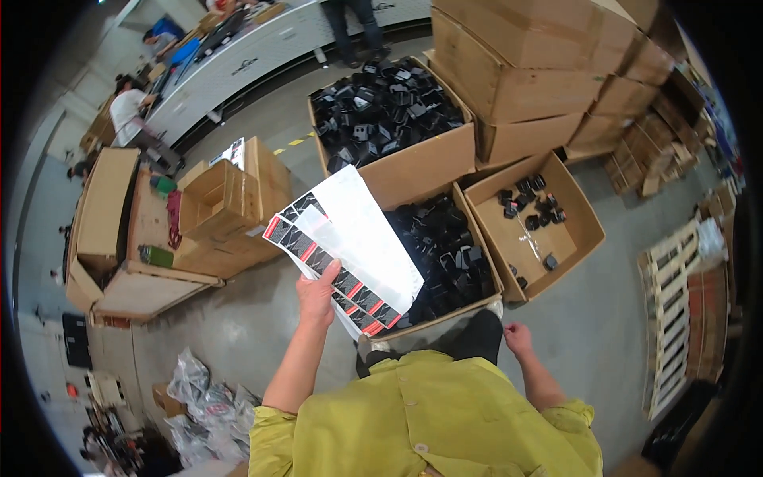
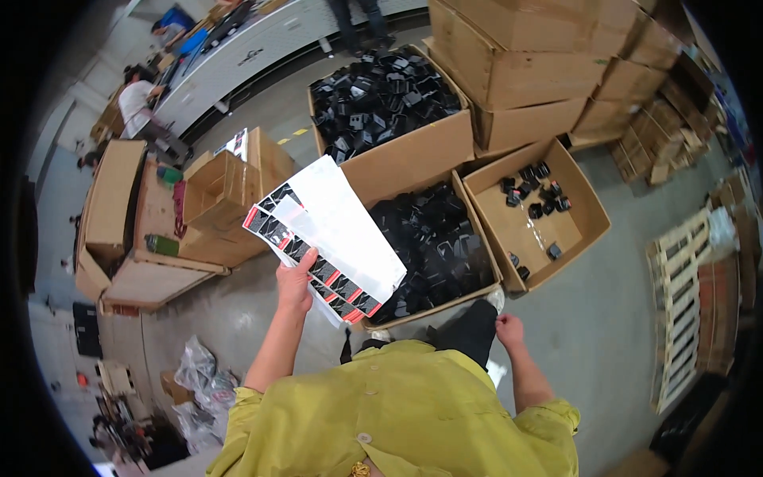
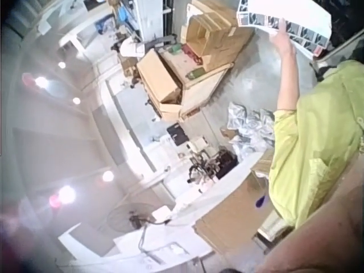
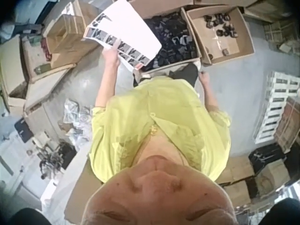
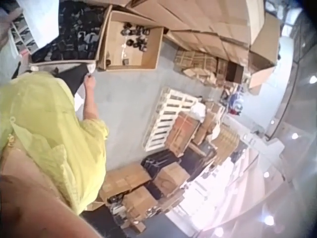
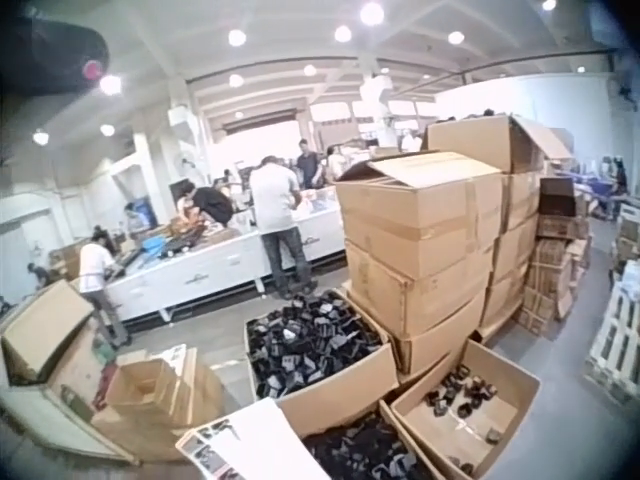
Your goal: Applying adhesive labels to plastic components and sorting label sheets in a warehouse environment.
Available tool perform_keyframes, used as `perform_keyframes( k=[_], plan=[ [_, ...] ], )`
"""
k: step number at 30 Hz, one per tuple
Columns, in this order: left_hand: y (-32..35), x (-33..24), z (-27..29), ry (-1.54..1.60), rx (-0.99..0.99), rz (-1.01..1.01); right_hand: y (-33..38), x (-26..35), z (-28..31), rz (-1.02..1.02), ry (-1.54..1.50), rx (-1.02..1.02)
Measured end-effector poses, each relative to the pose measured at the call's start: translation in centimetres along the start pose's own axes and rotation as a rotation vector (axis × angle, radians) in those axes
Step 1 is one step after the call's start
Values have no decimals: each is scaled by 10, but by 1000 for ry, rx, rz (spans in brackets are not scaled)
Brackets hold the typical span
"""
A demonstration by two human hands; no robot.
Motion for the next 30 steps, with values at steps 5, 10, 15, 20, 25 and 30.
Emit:
perform_keyframes(
  k=[5,10,15,20,25,30],
  plan=[
    [19,64,-42,65,-153,37,-28,39,5,401,505,197],
    [48,126,-35,8,-394,224,-5,0,1,540,773,476],
    [49,199,2,23,-450,293,-4,-9,-11,466,961,971],
    [59,295,67,83,-500,381,-55,-47,-130,358,953,969],
    [62,350,79,117,-522,381,-56,-121,-261,311,1042,1144],
    [63,373,96,115,-489,364,-21,-155,-331,471,979,1242]
  ],
)
Point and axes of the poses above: each hand's wrist, its own y-axis away from the middle knuckle, its own z-axis out of the back of the hand, x = y × z, the point moved 4 cm from there along -y, towards the middle knuckle, and after that the axes turned 11 degrees about -z, right-handed, at the moved point
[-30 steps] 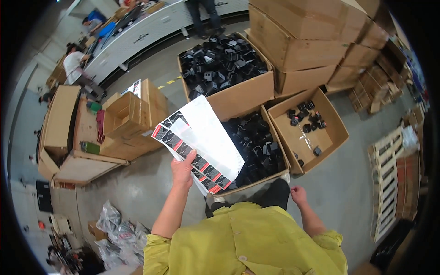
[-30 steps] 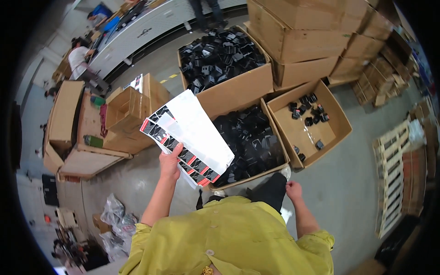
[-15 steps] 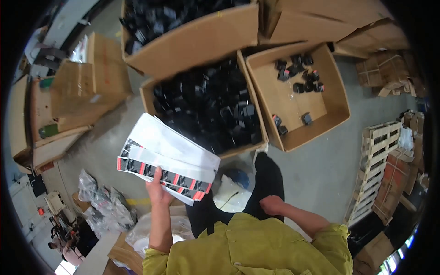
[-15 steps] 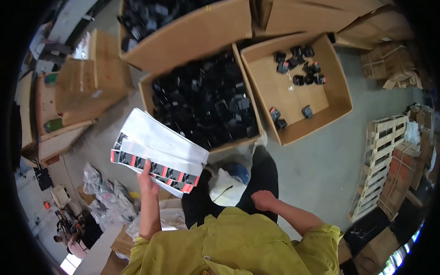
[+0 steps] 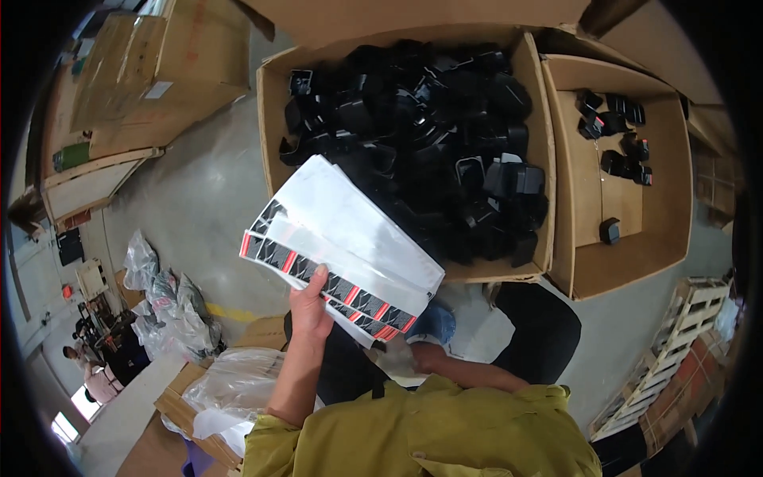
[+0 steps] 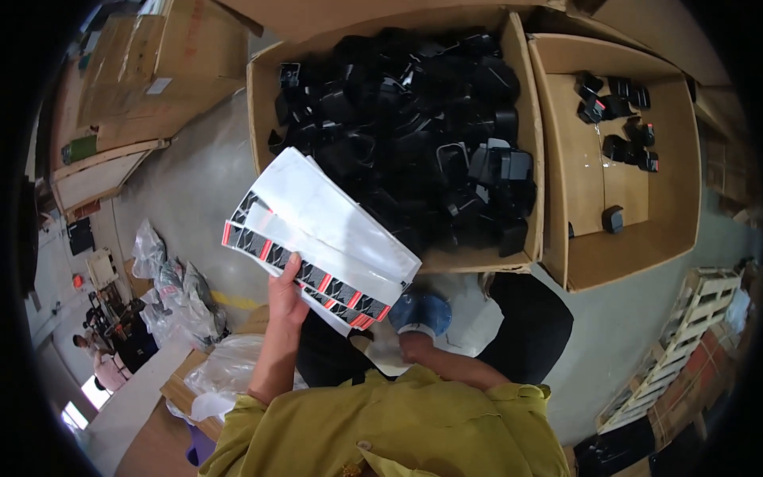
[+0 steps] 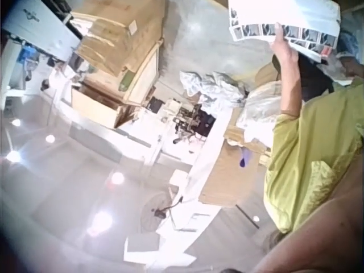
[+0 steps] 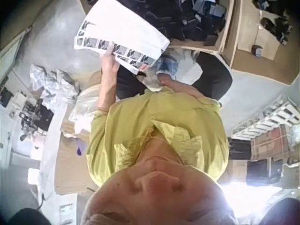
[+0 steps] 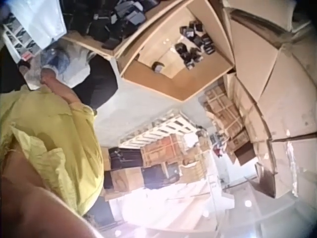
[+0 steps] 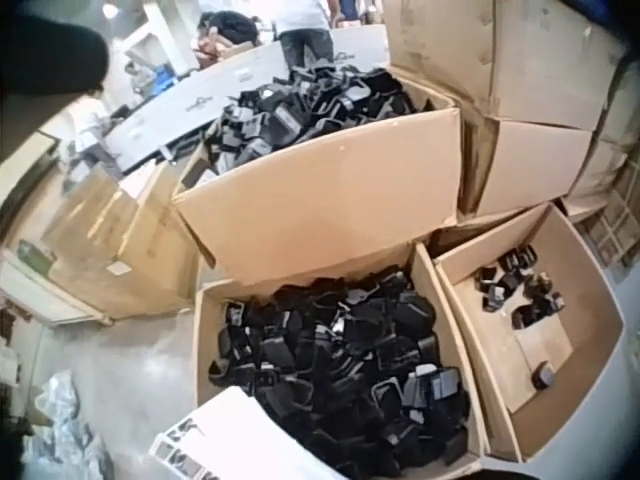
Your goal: Applying adhesive labels to plastic components and sorting label sheets in a warehouse environment.
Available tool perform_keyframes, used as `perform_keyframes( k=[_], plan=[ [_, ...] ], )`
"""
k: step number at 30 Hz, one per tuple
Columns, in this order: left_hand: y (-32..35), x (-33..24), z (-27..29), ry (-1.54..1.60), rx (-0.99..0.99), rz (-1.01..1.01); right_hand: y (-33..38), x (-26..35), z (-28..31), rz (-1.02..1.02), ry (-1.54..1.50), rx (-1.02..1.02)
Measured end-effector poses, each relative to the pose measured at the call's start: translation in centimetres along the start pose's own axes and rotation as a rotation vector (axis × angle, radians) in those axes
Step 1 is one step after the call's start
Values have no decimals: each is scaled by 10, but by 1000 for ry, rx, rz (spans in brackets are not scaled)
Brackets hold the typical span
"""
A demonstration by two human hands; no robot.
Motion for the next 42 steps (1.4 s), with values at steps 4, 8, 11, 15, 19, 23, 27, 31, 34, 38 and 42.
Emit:
perform_keyframes(
  k=[4,8,11,15,19,23,27,31,34,38,42],
  plan=[
    [-7,9,-2,24,51,-52,-14,7,22,98,105,34],
    [-4,12,0,79,104,-81,4,-12,43,23,227,-144],
    [7,16,13,117,174,-131,106,43,134,193,231,-89],
    [44,6,21,115,354,-158,220,66,224,397,-505,-1032],
    [77,7,19,168,598,-103,240,78,232,567,-862,-813],
    [99,19,26,284,761,-23,271,117,188,593,-658,-814],
    [120,48,25,539,901,116,311,145,157,567,-367,-963],
    [136,55,24,666,818,255,311,133,166,260,-123,-1196],
    [136,51,26,649,764,94,320,135,149,335,244,-1731],
    [126,64,19,581,618,139,278,119,132,326,-19,-1386],
    [118,87,-1,462,604,124,232,98,133,174,-133,-1319]
  ],
)
Point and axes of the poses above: each hand's wrist, its own y-axis away from the middle knuckle, its own z-axis out of the back of the hand, x = y × z, the point moved 4 cm from there along -y, towards the middle knuckle, and after that the axes turned 11 degrees about -z, right-handed, at the moved point
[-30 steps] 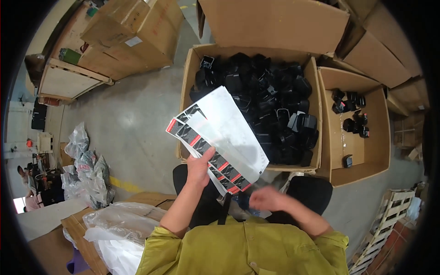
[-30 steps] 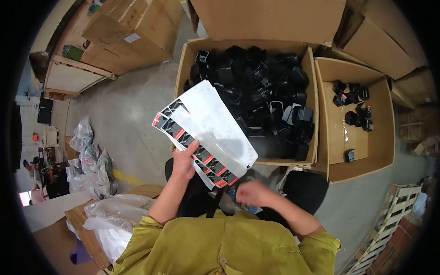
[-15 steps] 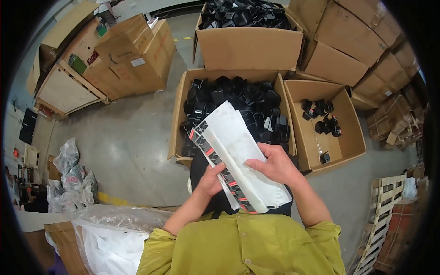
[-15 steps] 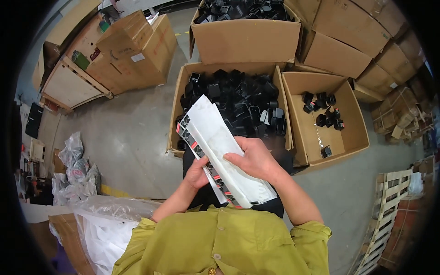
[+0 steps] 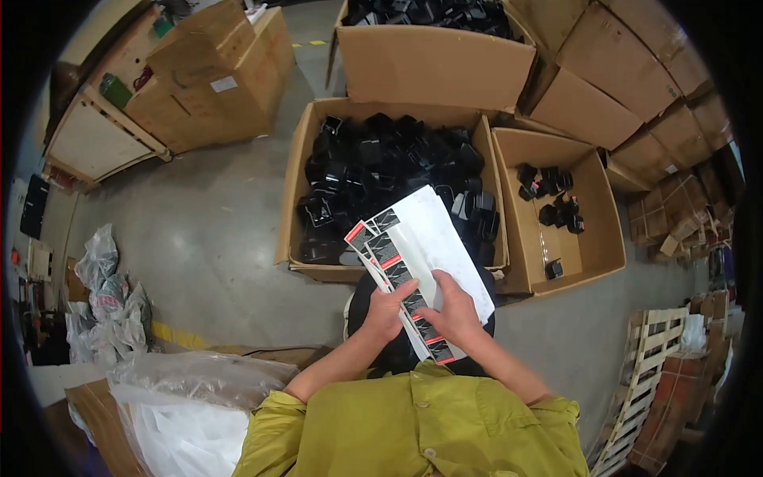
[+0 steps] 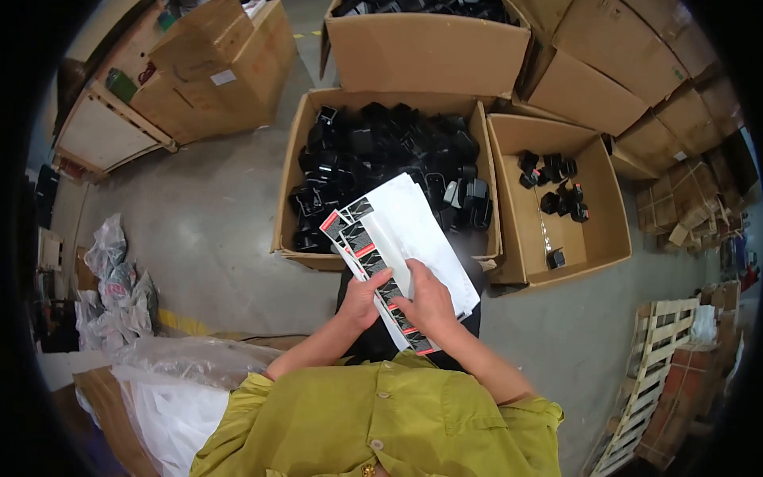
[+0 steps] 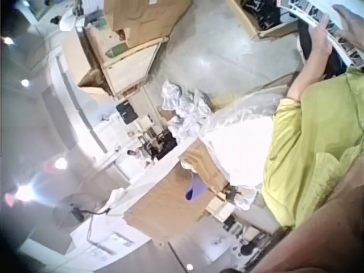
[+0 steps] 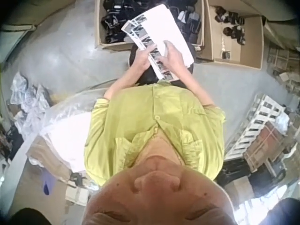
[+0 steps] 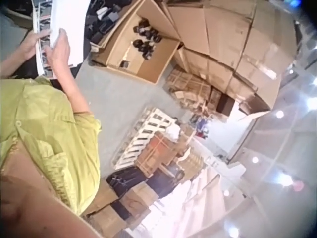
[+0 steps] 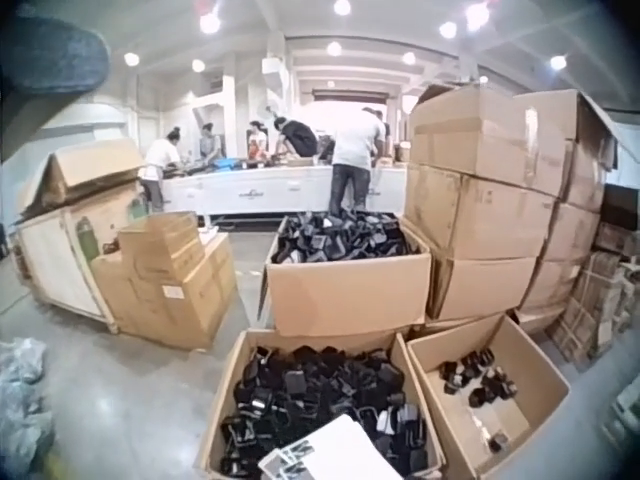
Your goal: Applying adhesive labels to plastic components and sorting label sheets in a warehouse environment.
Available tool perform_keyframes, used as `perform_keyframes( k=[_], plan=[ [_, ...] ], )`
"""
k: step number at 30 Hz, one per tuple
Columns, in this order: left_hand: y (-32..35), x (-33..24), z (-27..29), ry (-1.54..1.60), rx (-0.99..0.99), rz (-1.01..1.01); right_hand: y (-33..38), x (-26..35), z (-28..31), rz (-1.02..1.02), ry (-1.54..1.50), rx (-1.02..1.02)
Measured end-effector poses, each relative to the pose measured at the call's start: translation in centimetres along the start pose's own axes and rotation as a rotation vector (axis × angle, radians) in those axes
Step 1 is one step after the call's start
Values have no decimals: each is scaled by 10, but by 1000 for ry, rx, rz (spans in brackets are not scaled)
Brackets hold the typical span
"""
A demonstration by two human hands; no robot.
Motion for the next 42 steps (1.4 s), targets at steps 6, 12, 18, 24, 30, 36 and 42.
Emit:
perform_keyframes(
  k=[6,12,18,24,30,36,42],
  plan=[
    [-26,14,12,-170,-88,185,-47,-67,0,-438,-943,307],
    [-23,6,-7,-185,-80,186,-56,-84,17,-524,-1255,398],
    [-28,6,0,-305,-54,123,-44,-101,16,-363,-1351,320],
    [-1,2,-5,-169,69,21,17,-95,70,-289,-1181,105],
    [30,13,26,-132,55,-35,59,-44,58,-226,-838,512],
    [51,-2,9,-270,185,39,59,16,-18,87,28,412],
    [37,21,60,9,305,-21,45,1,-9,432,-25,-71]
  ],
)
Point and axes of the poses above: each hand's wrist, its own y-axis away from the middle knuckle, its own z-axis out of the back of the hand, x = y × z, the point moved 4 cm from there along -y, towards the middle knuckle, and after that the axes turned 11 degrees about -z, right-handed, at the moved point
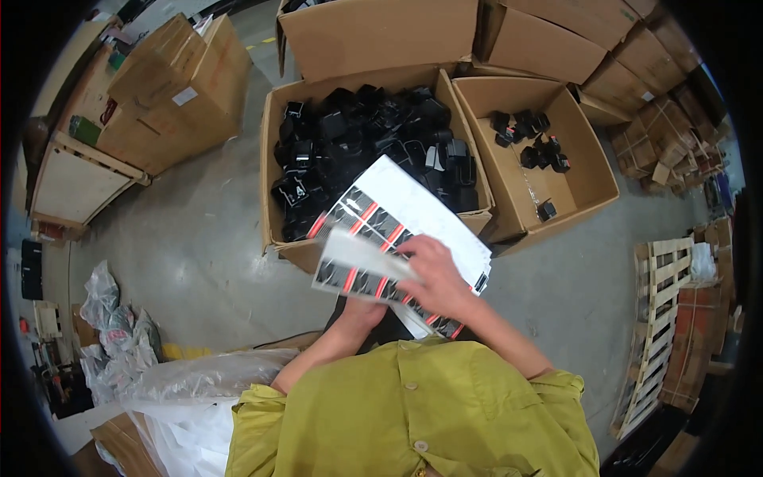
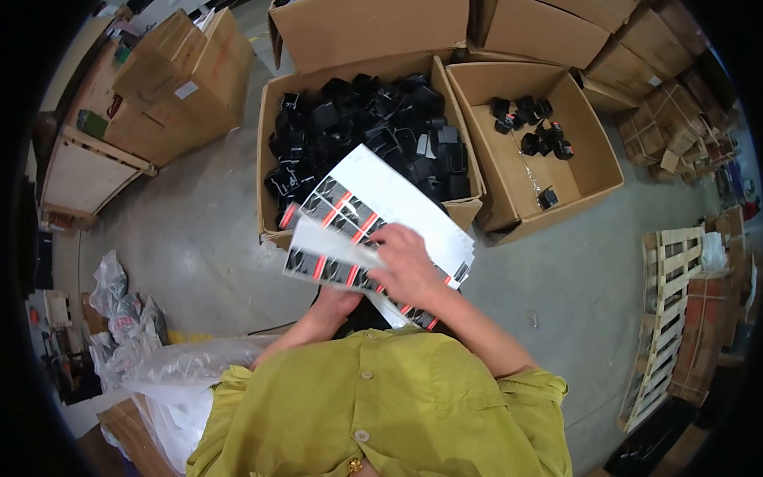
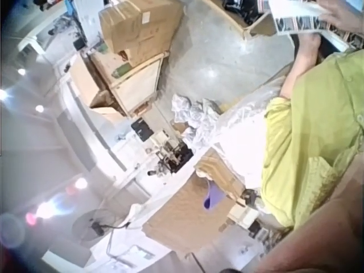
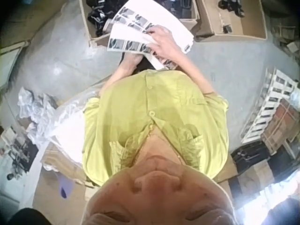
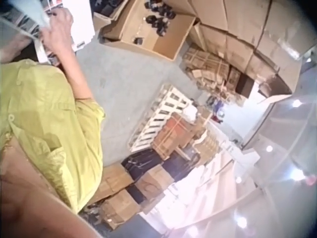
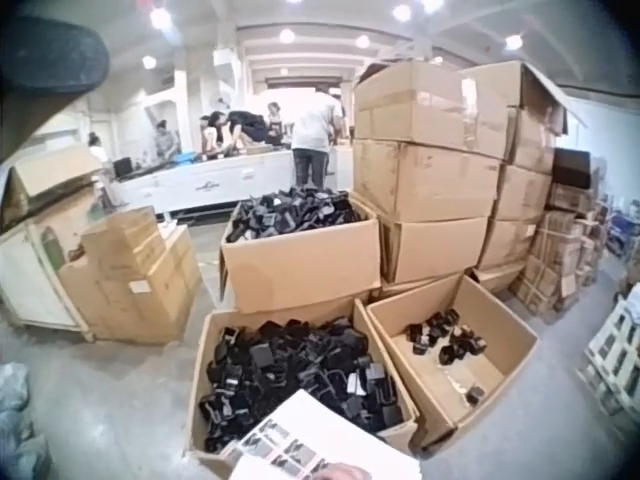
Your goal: Applying adhesive labels to plastic components and sorting label sheets in a warehouse environment.
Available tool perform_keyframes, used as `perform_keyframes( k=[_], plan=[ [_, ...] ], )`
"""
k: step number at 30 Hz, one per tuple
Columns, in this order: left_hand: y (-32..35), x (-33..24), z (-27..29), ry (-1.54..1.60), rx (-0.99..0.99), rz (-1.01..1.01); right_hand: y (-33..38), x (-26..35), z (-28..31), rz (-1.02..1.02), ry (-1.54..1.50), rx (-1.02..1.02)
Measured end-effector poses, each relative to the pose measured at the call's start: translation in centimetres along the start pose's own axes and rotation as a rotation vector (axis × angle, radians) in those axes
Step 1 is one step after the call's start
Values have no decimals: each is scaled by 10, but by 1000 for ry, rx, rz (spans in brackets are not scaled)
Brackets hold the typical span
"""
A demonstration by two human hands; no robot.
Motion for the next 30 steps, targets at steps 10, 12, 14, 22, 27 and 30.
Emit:
perform_keyframes(
  k=[10,12,14,22,27,30],
  plan=[
    [-1,-23,-47,-83,4,44,2,-11,-19,-102,109,76],
    [2,-22,-42,-280,-106,38,9,12,-30,-31,249,261],
    [3,-25,-51,-293,-147,49,18,16,-30,21,272,299],
    [2,-28,-52,-143,-212,82,-42,-78,59,-454,11,-245],
    [1,-32,-53,-111,-107,81,-49,-108,33,-814,-621,324],
    [6,-48,-63,-230,-72,7,-42,-60,55,-653,-658,287]
  ],
)
Point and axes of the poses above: each hand's wrist, its own y-axis away from the middle knuckle, its own z-axis out of the back of the hand, x = y × z, the point moved 4 cm from there along -y, towards the middle knuckle, and after that the axes turned 11 degrees about -z, right-handed, at the moved point
